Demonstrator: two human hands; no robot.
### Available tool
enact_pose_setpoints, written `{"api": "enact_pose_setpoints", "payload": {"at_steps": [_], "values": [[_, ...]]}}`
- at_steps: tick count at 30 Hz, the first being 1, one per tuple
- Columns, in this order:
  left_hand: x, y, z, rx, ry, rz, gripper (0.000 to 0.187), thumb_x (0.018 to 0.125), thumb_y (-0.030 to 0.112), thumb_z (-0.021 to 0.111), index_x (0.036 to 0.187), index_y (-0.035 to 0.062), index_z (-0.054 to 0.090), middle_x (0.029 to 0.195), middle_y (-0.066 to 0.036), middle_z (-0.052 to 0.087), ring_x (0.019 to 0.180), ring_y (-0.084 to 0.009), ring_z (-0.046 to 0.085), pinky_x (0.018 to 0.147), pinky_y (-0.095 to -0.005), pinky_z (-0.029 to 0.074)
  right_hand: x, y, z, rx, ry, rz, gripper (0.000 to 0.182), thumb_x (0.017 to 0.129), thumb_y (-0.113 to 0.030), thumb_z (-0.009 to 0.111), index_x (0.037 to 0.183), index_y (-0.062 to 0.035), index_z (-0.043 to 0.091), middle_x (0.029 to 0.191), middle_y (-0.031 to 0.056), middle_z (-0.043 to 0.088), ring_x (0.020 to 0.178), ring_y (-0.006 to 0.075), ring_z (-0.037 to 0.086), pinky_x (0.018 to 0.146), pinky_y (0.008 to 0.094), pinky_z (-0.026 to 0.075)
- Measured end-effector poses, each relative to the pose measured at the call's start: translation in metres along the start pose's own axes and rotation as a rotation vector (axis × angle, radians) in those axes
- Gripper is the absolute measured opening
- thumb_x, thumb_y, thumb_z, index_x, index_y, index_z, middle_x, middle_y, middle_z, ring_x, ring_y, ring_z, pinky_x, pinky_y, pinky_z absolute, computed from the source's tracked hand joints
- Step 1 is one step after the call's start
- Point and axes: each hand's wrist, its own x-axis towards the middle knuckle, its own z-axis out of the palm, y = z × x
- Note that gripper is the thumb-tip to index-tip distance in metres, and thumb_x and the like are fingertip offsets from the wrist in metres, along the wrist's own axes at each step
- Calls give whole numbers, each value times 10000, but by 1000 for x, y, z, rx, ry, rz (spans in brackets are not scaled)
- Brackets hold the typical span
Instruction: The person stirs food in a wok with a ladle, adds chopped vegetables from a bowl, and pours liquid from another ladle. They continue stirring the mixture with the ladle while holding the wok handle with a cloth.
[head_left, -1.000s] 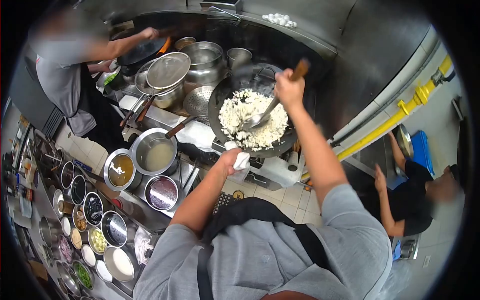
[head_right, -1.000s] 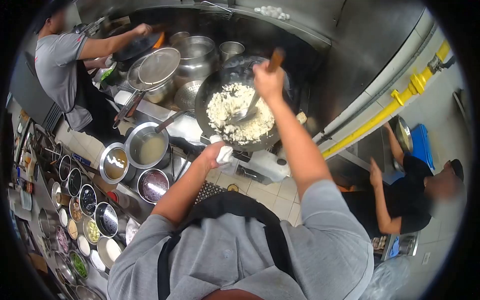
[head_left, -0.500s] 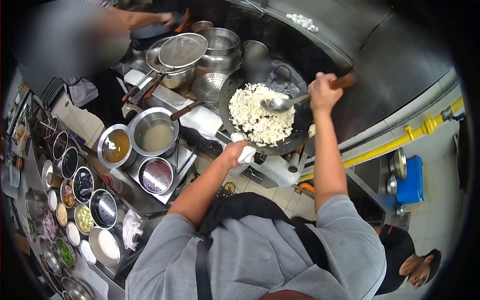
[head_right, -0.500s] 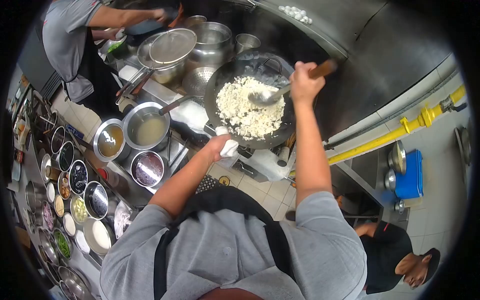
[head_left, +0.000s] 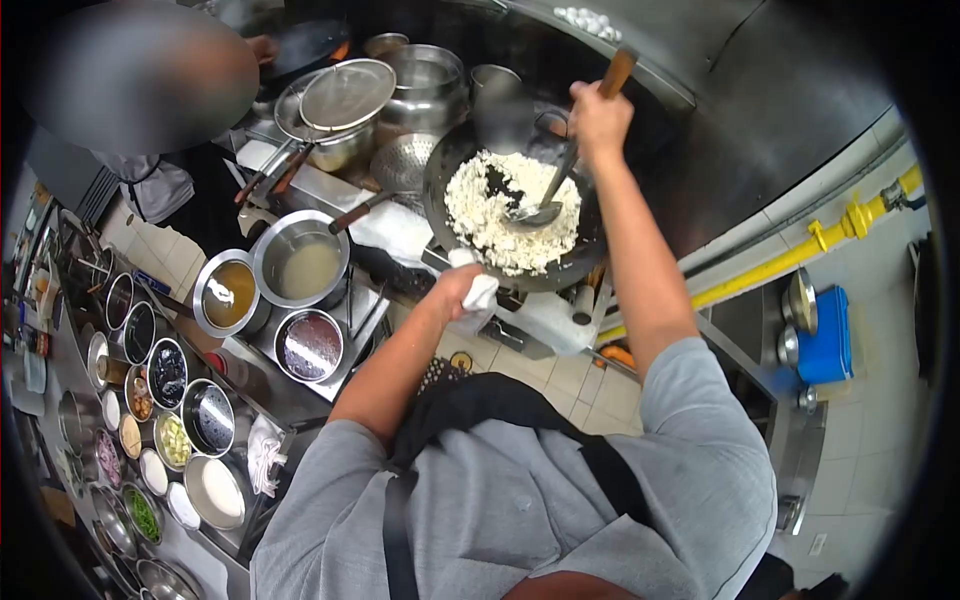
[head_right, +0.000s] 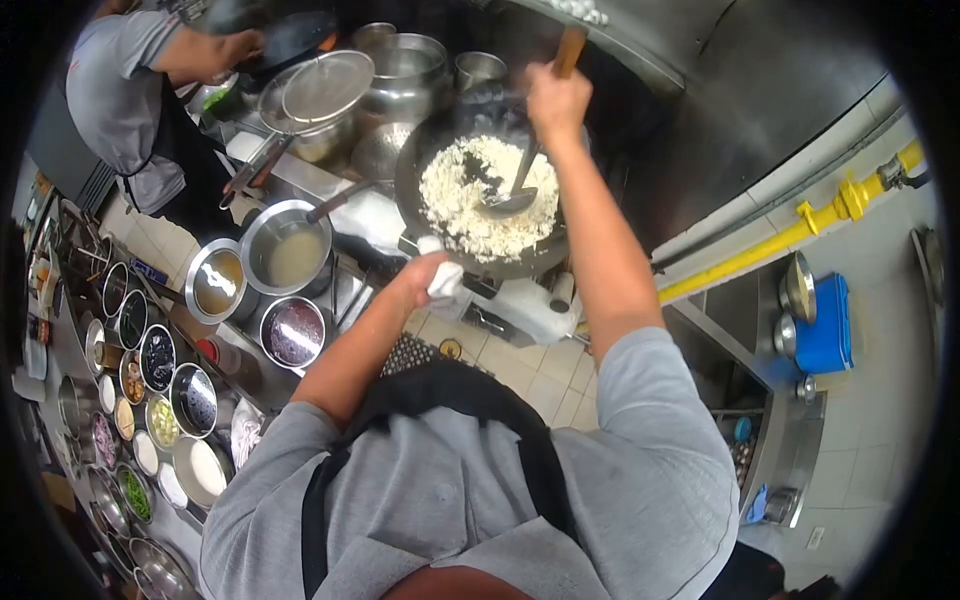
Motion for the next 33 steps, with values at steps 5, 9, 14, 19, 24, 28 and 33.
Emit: {"api": "enact_pose_setpoints", "payload": {"at_steps": [5, 9, 14, 19, 24, 28, 33], "values": [[-10, 10, 13, -57, 74, 47, 117, 879, 142, 501, 874, 42, 561, 733, -91, 621, 615, -230, 625, 548, -382, 528, -56, -31, -13, 99, 120, 56, 228, 790, -47, 618, 652, -93, 443, 496, -4, 388, 337, 107, 351, 330, 271, 312], [-1, -3, 4, -43, -39, 1, 98, 870, 129, 508, 882, 35, 533, 719, -99, 604, 600, -239, 620, 534, -397, 528, -36, -32, -17, 228, -2, 274, 276, 799, -52, 613, 608, -108, 422, 501, -8, 393, 356, 103, 368, 351, 263, 296], [-19, 11, 17, -80, 0, 40, 68, 852, 114, 530, 880, 52, 530, 729, -88, 603, 627, -239, 627, 558, -410, 532, -52, -64, -44, 96, 48, 202, 236, 787, -80, 640, 639, -78, 456, 498, -12, 425, 371, 88, 395, 357, 258, 320], [-1, 0, 4, -38, -10, 0, 148, 845, 145, 533, 935, 33, 568, 762, -101, 636, 628, -243, 647, 512, -395, 530, -43, -61, -45, 450, -18, 231, 233, 805, -58, 608, 652, -86, 434, 490, -15, 381, 371, 97, 359, 376, 270, 316], [8, 0, -3, 4, -62, -8, 160, 857, 140, 517, 959, 26, 564, 760, -96, 636, 619, -241, 649, 491, -393, 527, -75, -18, -33, 615, 126, 280, 228, 815, -23, 577, 676, -99, 413, 495, -14, 347, 350, 105, 330, 364, 291, 321], [2, 1, 2, -75, -30, 8, 127, 868, 160, 511, 917, 52, 555, 741, -84, 633, 590, -232, 635, 483, -385, 521, -28, -47, -68, 593, 51, 324, 223, 815, -24, 569, 682, -100, 406, 495, -20, 344, 360, 115, 351, 358, 308, 327], [-7, 5, 8, -55, -41, -24, 113, 876, 155, 496, 896, 60, 553, 732, -76, 618, 583, -230, 615, 516, -389, 524, -76, 3, -39, 654, 87, 257, 275, 811, -17, 571, 616, -83, 389, 474, 0, 378, 357, 122, 368, 367, 291, 336]]}}
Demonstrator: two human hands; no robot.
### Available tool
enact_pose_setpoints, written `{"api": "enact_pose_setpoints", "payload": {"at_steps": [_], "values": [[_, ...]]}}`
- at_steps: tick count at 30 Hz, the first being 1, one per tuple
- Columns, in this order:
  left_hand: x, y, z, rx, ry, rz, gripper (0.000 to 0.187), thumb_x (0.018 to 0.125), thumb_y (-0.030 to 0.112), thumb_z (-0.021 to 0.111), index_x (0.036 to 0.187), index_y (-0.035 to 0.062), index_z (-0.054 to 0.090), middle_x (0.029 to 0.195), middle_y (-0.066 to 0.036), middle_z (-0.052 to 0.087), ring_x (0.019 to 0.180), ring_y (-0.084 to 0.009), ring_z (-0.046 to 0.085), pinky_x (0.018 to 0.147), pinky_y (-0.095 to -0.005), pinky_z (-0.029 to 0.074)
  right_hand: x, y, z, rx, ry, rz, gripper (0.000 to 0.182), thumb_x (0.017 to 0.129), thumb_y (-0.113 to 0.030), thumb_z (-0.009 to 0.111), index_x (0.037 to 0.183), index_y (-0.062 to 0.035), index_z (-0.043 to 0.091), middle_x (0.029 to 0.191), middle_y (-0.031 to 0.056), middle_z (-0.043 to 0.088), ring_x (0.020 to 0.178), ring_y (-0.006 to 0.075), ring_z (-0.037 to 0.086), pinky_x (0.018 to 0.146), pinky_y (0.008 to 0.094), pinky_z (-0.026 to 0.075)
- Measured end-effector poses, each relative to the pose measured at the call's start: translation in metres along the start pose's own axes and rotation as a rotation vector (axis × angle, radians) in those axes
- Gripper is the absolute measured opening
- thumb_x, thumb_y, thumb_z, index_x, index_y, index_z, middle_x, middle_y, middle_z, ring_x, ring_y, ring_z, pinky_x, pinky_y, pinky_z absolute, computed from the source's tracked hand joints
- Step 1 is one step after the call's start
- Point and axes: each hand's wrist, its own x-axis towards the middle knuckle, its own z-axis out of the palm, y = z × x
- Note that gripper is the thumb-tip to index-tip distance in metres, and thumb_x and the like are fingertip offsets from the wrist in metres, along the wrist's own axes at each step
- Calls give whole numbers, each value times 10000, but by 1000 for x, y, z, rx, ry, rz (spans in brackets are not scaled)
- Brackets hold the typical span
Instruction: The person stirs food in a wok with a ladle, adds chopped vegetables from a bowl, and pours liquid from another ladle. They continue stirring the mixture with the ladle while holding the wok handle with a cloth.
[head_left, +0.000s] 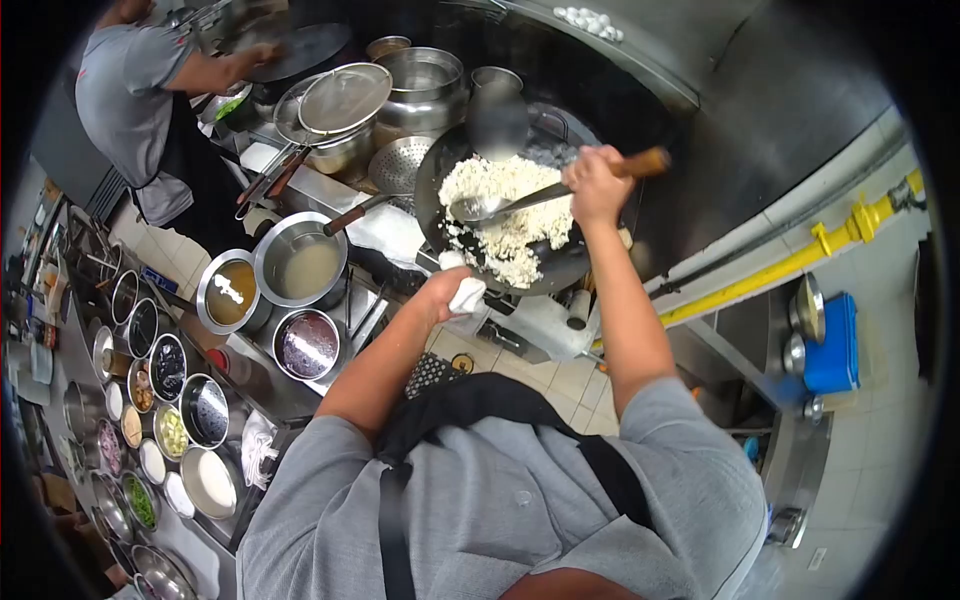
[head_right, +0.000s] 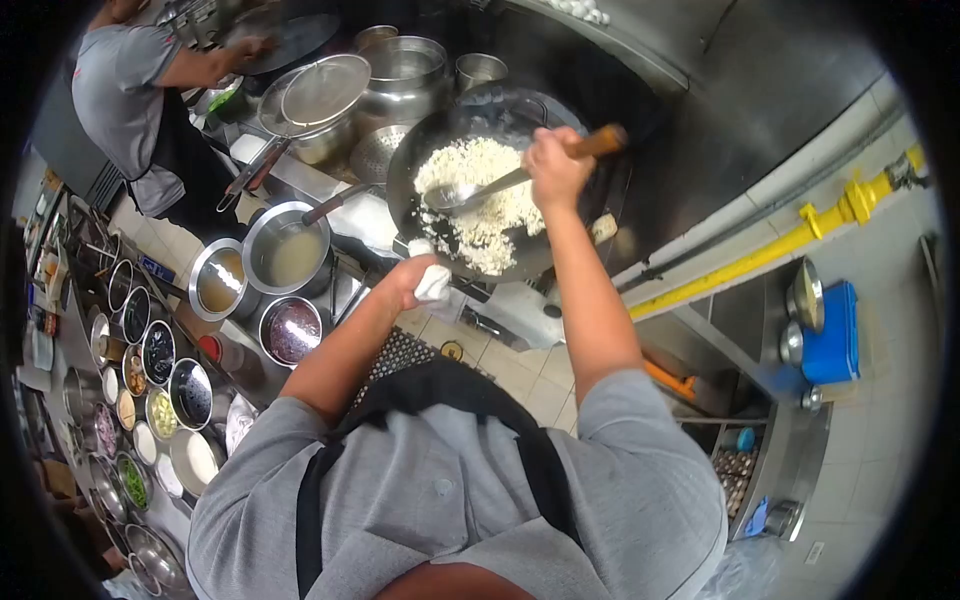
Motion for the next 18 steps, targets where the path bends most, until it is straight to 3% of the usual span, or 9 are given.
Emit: {"api": "enact_pose_setpoints", "payload": {"at_steps": [3, 6, 8, 9, 11, 14, 17, 18], "values": [[-8, -4, 7, 59, 84, 8, 122, 893, 160, 475, 895, 66, 553, 722, -64, 605, 585, -217, 600, 536, -390, 523, 29, -38, 21, -97, -119, 150, 269, 819, -34, 579, 631, -88, 393, 479, -5, 364, 358, 108, 359, 359, 284, 311], [-1, -3, -1, -8, -55, 57, 147, 907, 179, 461, 912, 68, 557, 738, -69, 614, 600, -215, 605, 532, -384, 519, 33, -53, 28, -60, -131, -3, 254, 828, -51, 573, 648, -93, 398, 479, -4, 352, 356, 107, 349, 358, 283, 312], [4, -1, -4, -28, -35, 64, 141, 904, 173, 462, 918, 61, 546, 741, -78, 615, 600, -226, 611, 531, -397, 528, 25, -32, 23, 77, -56, -125, 251, 820, -39, 577, 646, -97, 405, 470, -1, 346, 350, 113, 346, 359, 291, 333], [4, -2, -4, -31, -21, 57, 137, 900, 167, 463, 924, 53, 534, 743, -87, 617, 599, -238, 616, 529, -410, 537, 25, 0, 13, -75, -54, -155, 248, 806, -17, 584, 651, -96, 408, 476, 1, 349, 350, 115, 354, 361, 294, 339], [7, -4, -4, -24, -1, 52, 135, 896, 162, 464, 930, 46, 523, 746, -96, 618, 599, -249, 621, 527, -423, 546, 48, 13, 5, -87, -167, 14, 223, 800, -20, 596, 669, -91, 431, 486, 3, 367, 351, 113, 365, 360, 291, 337], [7, -15, -6, 24, -7, 90, 175, 901, 193, 476, 912, 46, 570, 777, -87, 639, 647, -239, 641, 567, -399, 555, 76, -41, 31, -315, -157, 63, 219, 804, -40, 619, 683, -92, 444, 495, -23, 371, 350, 99, 352, 349, 280, 304], [-8, -7, 17, 15, -5, 50, 194, 889, 178, 485, 914, 24, 601, 781, -80, 649, 639, -206, 632, 574, -360, 535, 74, -81, 17, -209, -133, -42, 268, 820, -27, 600, 634, -103, 423, 485, -19, 364, 351, 95, 340, 354, 268, 282], [-22, 0, 30, -13, -4, 3, 195, 881, 175, 487, 937, 28, 604, 806, -89, 658, 650, -209, 639, 584, -354, 540, 71, -77, -2, -177, -110, -88, 255, 815, -25, 602, 629, -85, 438, 492, -4, 407, 363, 95, 378, 357, 263, 316]]}}
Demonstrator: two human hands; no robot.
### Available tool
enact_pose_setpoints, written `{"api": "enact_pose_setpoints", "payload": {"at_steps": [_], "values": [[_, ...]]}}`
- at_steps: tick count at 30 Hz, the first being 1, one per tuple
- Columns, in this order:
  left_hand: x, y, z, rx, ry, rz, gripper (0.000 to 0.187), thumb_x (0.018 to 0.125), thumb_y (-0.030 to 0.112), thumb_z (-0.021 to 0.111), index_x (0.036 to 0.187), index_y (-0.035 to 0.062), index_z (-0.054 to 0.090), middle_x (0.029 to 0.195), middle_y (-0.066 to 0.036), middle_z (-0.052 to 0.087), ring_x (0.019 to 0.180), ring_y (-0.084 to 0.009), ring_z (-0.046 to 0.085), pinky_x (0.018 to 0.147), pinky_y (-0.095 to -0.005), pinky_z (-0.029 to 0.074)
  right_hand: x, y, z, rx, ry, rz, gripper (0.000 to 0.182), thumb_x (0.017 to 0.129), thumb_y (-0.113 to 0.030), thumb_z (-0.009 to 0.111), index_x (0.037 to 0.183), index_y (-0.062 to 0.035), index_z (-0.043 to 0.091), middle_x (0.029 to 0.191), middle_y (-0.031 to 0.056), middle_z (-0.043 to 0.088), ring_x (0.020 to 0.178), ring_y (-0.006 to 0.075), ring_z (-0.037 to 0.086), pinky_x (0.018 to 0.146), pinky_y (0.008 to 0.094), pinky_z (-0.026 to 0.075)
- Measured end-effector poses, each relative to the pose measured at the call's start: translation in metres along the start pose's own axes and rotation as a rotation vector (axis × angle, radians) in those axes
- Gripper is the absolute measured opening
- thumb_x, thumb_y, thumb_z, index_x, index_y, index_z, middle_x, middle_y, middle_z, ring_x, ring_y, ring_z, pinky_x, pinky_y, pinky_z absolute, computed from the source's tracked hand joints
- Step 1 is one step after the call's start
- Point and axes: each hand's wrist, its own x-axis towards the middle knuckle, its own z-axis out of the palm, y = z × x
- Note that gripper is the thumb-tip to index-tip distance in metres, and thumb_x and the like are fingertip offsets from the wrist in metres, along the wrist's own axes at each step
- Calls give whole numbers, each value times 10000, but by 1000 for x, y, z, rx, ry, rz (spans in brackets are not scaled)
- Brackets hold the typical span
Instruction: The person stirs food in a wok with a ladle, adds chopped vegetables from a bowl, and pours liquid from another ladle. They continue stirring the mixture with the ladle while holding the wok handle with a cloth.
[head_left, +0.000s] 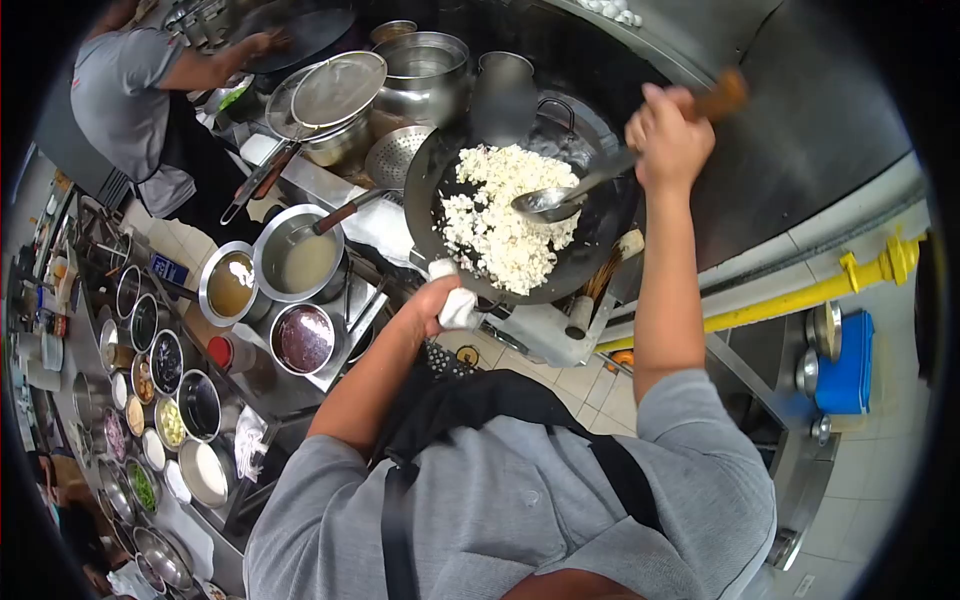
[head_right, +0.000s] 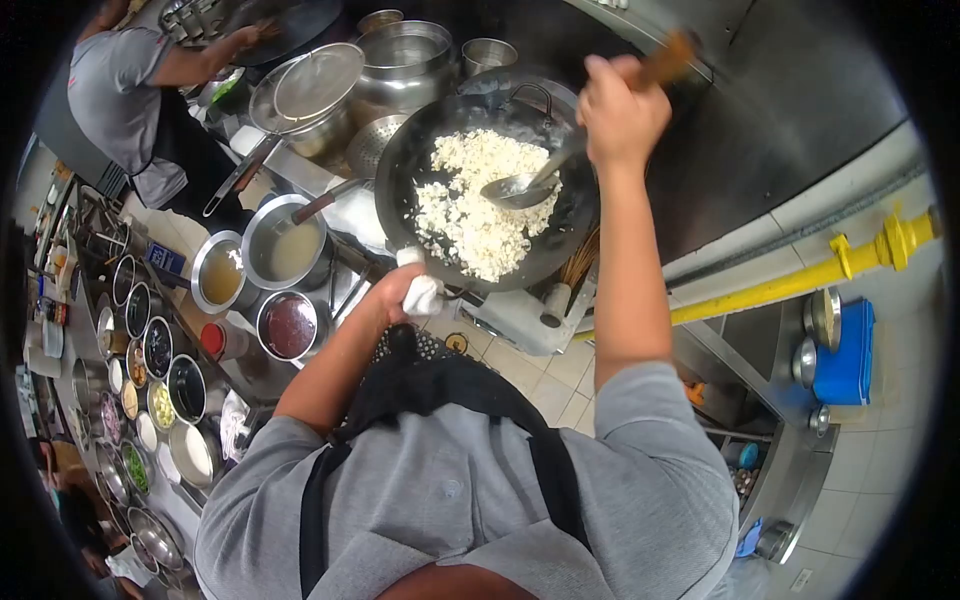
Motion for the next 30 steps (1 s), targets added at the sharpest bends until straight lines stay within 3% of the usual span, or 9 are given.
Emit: {"api": "enact_pose_setpoints", "payload": {"at_steps": [3, 7, 9, 13, 15, 19, 23, 25, 30], "values": [[18, 0, -15, -2, -20, -114, 203, 893, 155, 476, 974, 14, 598, 869, -108, 669, 689, -216, 651, 626, -356, 556, -30, 55, -22, -121, 88, -2, 262, 814, -25, 599, 615, -66, 433, 500, 10, 438, 377, 95, 409, 374, 258, 360], [32, 36, 24, 55, 96, -44, 180, 892, 121, 456, 963, -4, 563, 827, -120, 636, 697, -244, 645, 627, -420, 569, 31, 4, -4, -131, 118, 114, 246, 852, -56, 548, 649, -100, 416, 487, -17, 323, 364, 104, 331, 380, 286, 320], [65, 64, 31, 92, 28, -70, 168, 902, 133, 446, 979, 16, 537, 849, -122, 625, 695, -253, 639, 626, -441, 576, 53, -7, -1, -166, 160, -46, 244, 858, -65, 539, 648, -109, 423, 482, -22, 313, 362, 105, 312, 379, 286, 308], [145, 92, 33, 136, -37, -51, 141, 910, 150, 461, 941, 22, 513, 832, -110, 615, 696, -241, 638, 615, -439, 575, 51, 117, -25, -249, 459, -269, 268, 846, -45, 546, 629, -114, 405, 474, -5, 316, 349, 126, 306, 365, 306, 310], [189, 94, 15, 73, -159, -139, 154, 903, 143, 461, 942, 2, 509, 832, -117, 614, 702, -238, 641, 613, -427, 574, 63, 122, -24, -206, 455, -126, 258, 844, -49, 555, 640, -113, 411, 474, -7, 315, 349, 128, 310, 361, 305, 308], [77, 115, 64, -11, 90, -240, 152, 932, 122, 412, 996, 24, 508, 891, -123, 612, 785, -243, 642, 679, -408, 574, 103, 43, 10, -160, 306, 76, 258, 805, -59, 628, 655, -110, 424, 477, -28, 365, 346, 98, 347, 340, 293, 323], [100, 113, 64, 34, 23, -304, 182, 939, 144, 414, 998, 11, 524, 909, -130, 622, 776, -265, 637, 672, -420, 560, 72, 89, 12, -344, 504, 51, 227, 830, -63, 586, 669, -75, 427, 503, 9, 393, 363, 126, 375, 373, 299, 357], [173, 76, 8, 153, 52, -76, 215, 896, 166, 487, 993, -15, 552, 874, -138, 636, 720, -235, 656, 596, -413, 555, 76, 144, -20, -225, 504, -52, 240, 818, -45, 590, 647, -73, 424, 502, 23, 381, 376, 147, 390, 399, 321, 377], [61, 62, -10, 449, 184, 114, 242, 896, 186, 487, 1044, 10, 558, 922, -144, 632, 765, -236, 648, 654, -355, 548, 114, 64, -51, 132, 365, -76, 196, 833, -48, 558, 677, -71, 442, 502, 2, 365, 384, 119, 354, 372, 289, 311]]}}
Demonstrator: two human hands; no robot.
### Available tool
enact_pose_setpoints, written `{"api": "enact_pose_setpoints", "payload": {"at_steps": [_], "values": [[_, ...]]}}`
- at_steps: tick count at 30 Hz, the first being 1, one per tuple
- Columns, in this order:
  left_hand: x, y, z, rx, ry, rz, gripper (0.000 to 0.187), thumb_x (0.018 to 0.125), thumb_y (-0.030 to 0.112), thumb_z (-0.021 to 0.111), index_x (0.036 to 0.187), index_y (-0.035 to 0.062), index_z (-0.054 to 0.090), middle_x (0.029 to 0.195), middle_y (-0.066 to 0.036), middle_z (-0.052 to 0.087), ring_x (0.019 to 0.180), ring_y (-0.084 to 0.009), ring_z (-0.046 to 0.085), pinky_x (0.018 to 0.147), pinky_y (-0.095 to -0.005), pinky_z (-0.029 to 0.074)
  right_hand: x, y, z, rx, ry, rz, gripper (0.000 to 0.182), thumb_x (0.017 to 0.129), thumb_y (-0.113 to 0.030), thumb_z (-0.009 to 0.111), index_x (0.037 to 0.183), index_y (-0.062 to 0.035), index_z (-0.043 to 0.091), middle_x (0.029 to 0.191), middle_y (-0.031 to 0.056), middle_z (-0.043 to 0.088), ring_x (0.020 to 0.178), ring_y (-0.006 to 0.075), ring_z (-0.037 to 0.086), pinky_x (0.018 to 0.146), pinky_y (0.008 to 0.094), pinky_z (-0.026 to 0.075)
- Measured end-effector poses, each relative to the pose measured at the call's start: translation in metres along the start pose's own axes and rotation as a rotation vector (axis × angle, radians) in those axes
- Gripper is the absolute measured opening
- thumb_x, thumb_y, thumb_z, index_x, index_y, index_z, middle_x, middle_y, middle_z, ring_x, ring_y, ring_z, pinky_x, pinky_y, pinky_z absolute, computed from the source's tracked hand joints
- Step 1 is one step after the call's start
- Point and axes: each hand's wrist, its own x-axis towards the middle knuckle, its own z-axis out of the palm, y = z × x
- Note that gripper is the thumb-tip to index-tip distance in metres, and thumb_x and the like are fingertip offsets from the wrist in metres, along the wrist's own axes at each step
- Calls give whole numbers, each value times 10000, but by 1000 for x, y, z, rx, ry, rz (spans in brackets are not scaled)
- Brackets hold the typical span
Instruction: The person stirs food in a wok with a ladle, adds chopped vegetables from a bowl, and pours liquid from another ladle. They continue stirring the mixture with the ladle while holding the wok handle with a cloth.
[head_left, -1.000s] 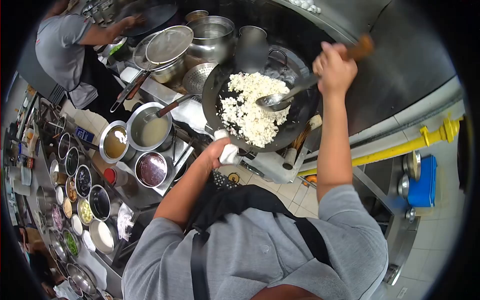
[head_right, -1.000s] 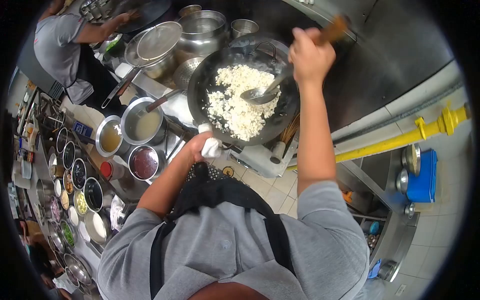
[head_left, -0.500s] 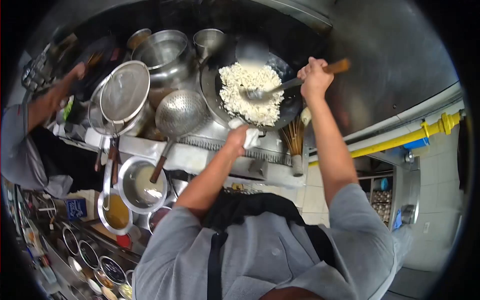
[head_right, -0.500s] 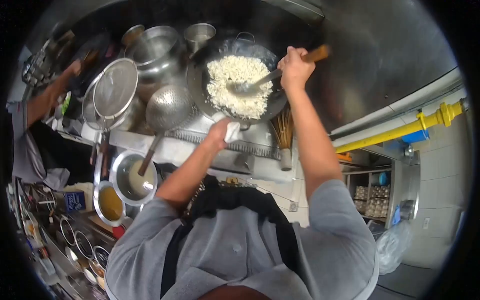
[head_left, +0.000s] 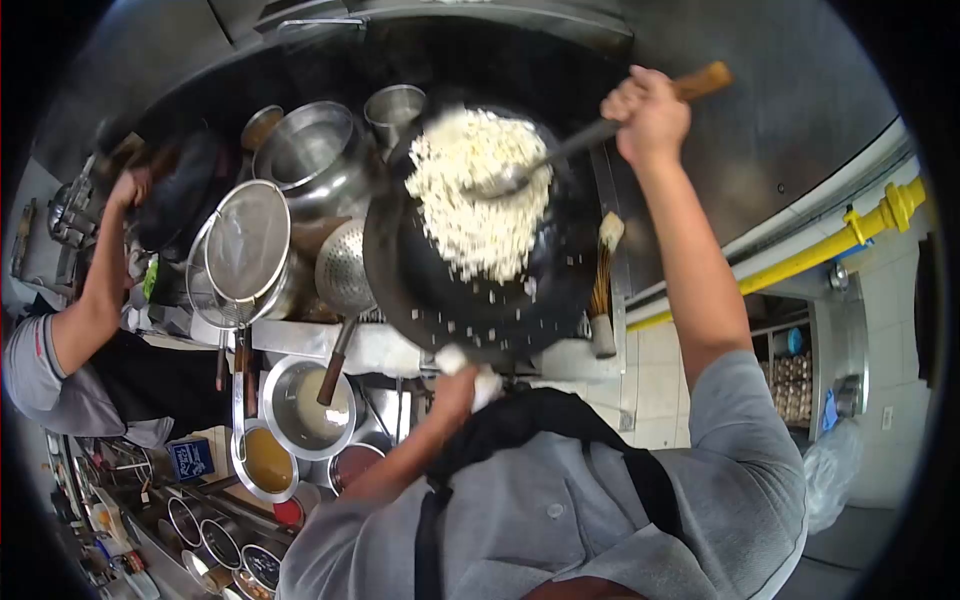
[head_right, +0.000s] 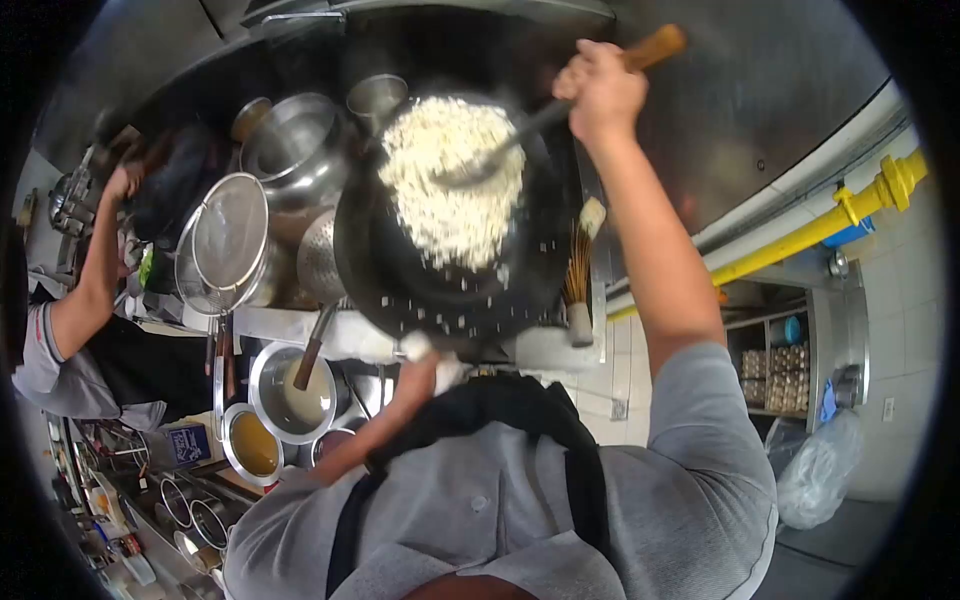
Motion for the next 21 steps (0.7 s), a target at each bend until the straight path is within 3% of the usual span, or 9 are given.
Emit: {"api": "enact_pose_setpoints", "payload": {"at_steps": [2, 3, 4, 7, 11, 15, 16, 18, 21], "values": [[-15, 8, -1, 106, -91, 160, 228, 907, 188, 480, 1031, 11, 552, 954, -155, 630, 783, -259, 653, 669, -364, 562, -32, -23, 6, -52, -43, -1, 197, 845, -59, 548, 678, -70, 444, 502, -7, 364, 374, 112, 339, 357, 277, 286], [-11, 44, 27, -281, -59, -263, 213, 904, 185, 484, 1011, 14, 552, 950, -154, 628, 775, -261, 654, 654, -381, 568, -51, -24, 11, -97, -44, -3, 205, 852, -66, 544, 673, -71, 442, 505, -10, 372, 370, 110, 344, 351, 272, 282], [5, 64, 45, -327, -29, -274, 197, 896, 186, 495, 992, 20, 543, 902, -152, 629, 745, -252, 653, 614, -406, 571, -74, 0, 11, -127, -13, 37, 212, 850, -60, 549, 666, -70, 446, 506, -2, 397, 367, 108, 371, 343, 276, 288], [85, 7, 39, -297, -50, -95, 200, 891, 172, 506, 1005, 10, 532, 829, -129, 618, 706, -256, 639, 608, -397, 563, -86, 63, -12, -153, 5, -33, 229, 826, -27, 572, 645, -59, 436, 506, 18, 421, 394, 120, 422, 382, 284, 347], [-13, -23, 14, -285, 52, -62, 195, 917, 175, 488, 1044, 35, 537, 845, -115, 629, 729, -244, 647, 659, -384, 563, -44, -6, 5, -27, -117, 48, 243, 817, -23, 563, 625, -78, 425, 472, -8, 348, 369, 121, 346, 403, 278, 328], [-13, 62, 42, -281, -68, -295, 186, 933, 192, 477, 1000, 30, 538, 834, -115, 637, 718, -250, 652, 617, -368, 566, -86, -31, 18, -124, -89, 48, 233, 834, -33, 544, 636, -74, 430, 494, -8, 382, 372, 110, 371, 376, 280, 325], [46, 47, 34, -312, -178, -277, 191, 940, 204, 467, 959, 27, 537, 824, -125, 632, 697, -258, 645, 598, -392, 563, -96, 2, 10, -169, -104, 42, 242, 836, -34, 547, 627, -74, 431, 497, -3, 396, 374, 114, 387, 378, 284, 339], [87, 10, 24, -220, -131, -135, 208, 937, 206, 464, 983, 17, 539, 843, -124, 632, 693, -254, 640, 597, -399, 563, -105, 40, -11, -215, -101, 30, 251, 838, -36, 549, 619, -73, 433, 500, 3, 410, 376, 118, 404, 380, 289, 352], [55, -36, 6, -150, -50, -107, 247, 914, 214, 499, 1083, 41, 547, 935, -118, 630, 778, -243, 641, 671, -421, 551, -59, 31, -14, -112, -55, -29, 267, 809, -13, 573, 597, -77, 424, 503, 9, 420, 385, 131, 431, 388, 288, 363]]}}
